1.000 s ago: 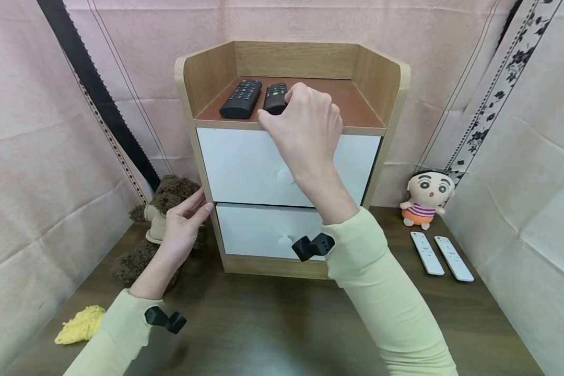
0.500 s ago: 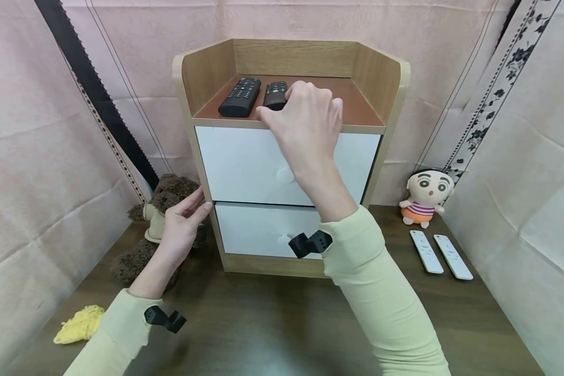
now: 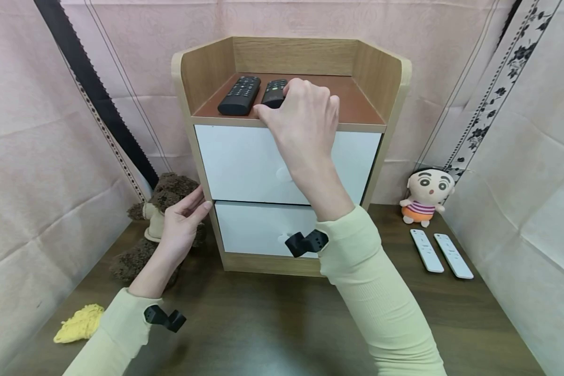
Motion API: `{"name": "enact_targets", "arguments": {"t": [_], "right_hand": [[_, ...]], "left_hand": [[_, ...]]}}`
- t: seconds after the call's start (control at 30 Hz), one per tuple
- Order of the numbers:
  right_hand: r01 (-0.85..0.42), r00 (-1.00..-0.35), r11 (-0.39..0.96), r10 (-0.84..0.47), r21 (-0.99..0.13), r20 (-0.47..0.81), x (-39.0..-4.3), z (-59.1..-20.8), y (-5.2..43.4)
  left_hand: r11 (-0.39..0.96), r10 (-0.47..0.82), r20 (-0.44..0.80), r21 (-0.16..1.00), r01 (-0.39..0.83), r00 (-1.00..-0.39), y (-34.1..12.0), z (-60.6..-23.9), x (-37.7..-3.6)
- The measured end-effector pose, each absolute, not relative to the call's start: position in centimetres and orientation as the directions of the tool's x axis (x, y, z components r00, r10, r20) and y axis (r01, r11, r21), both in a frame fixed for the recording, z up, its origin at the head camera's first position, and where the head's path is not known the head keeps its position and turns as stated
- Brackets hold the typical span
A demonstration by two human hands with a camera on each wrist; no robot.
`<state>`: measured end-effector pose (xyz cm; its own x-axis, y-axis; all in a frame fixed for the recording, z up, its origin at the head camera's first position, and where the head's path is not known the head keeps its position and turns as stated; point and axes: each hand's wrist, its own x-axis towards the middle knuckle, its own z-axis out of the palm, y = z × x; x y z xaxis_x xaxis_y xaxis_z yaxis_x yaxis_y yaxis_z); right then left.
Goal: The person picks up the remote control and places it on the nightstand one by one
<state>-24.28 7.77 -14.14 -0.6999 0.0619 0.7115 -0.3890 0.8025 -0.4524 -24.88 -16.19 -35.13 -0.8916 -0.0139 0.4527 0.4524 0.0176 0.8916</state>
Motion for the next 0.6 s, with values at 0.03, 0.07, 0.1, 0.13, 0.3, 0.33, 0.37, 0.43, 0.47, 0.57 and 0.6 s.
{"name": "enact_targets", "arguments": {"t": [0.03, 0.07, 0.1, 0.13, 0.3, 0.33, 0.37, 0.43, 0.47, 0.57, 0.6], "right_hand": [[-0.391, -0.701, 0.800, 0.061, -0.455, 0.711, -24.29, -14.16, 7.78], [-0.392, -0.702, 0.797, 0.062, -0.459, 0.709, -24.31, -14.14, 7.77], [-0.393, -0.704, 0.794, 0.064, -0.463, 0.707, -24.32, -14.12, 7.77], [-0.394, -0.706, 0.791, 0.067, -0.469, 0.705, -24.33, -14.14, 7.80], [-0.387, -0.709, 0.788, 0.078, -0.480, 0.701, -24.39, -14.17, 7.89], [-0.384, -0.710, 0.789, 0.079, -0.480, 0.700, -24.40, -14.18, 7.89], [-0.381, -0.712, 0.791, 0.079, -0.479, 0.698, -24.40, -14.19, 7.89], [-0.382, -0.711, 0.793, 0.077, -0.475, 0.699, -24.41, -14.21, 7.90], [-0.384, -0.711, 0.793, 0.074, -0.474, 0.700, -24.41, -14.22, 7.91], [-0.401, -0.707, 0.786, 0.061, -0.471, 0.704, -24.46, -14.28, 8.00], [-0.407, -0.706, 0.784, 0.056, -0.469, 0.706, -24.48, -14.29, 8.04]], "left_hand": [[0.018, -0.013, 0.452, 0.892, 0.452, -0.892, -16.18, -35.12, -24.87], [0.018, -0.013, 0.452, 0.892, 0.452, -0.892, -16.18, -35.12, -24.91], [0.018, -0.013, 0.452, 0.892, 0.452, -0.892, -16.18, -35.10, -24.92], [0.019, -0.013, 0.452, 0.892, 0.452, -0.892, -16.16, -35.10, -24.91], [0.028, -0.019, 0.446, 0.895, 0.446, -0.895, -16.14, -35.09, -24.89], [0.031, -0.019, 0.445, 0.895, 0.445, -0.895, -16.15, -35.09, -24.88], [0.033, -0.020, 0.444, 0.896, 0.444, -0.896, -16.15, -35.09, -24.89], [0.035, -0.020, 0.443, 0.896, 0.443, -0.896, -16.17, -35.10, -24.90], [0.034, -0.019, 0.443, 0.896, 0.442, -0.896, -16.18, -35.11, -24.91], [0.028, -0.018, 0.444, 0.896, 0.443, -0.896, -16.19, -35.14, -24.98], [0.025, -0.019, 0.444, 0.896, 0.443, -0.896, -16.19, -35.16, -24.99]]}}
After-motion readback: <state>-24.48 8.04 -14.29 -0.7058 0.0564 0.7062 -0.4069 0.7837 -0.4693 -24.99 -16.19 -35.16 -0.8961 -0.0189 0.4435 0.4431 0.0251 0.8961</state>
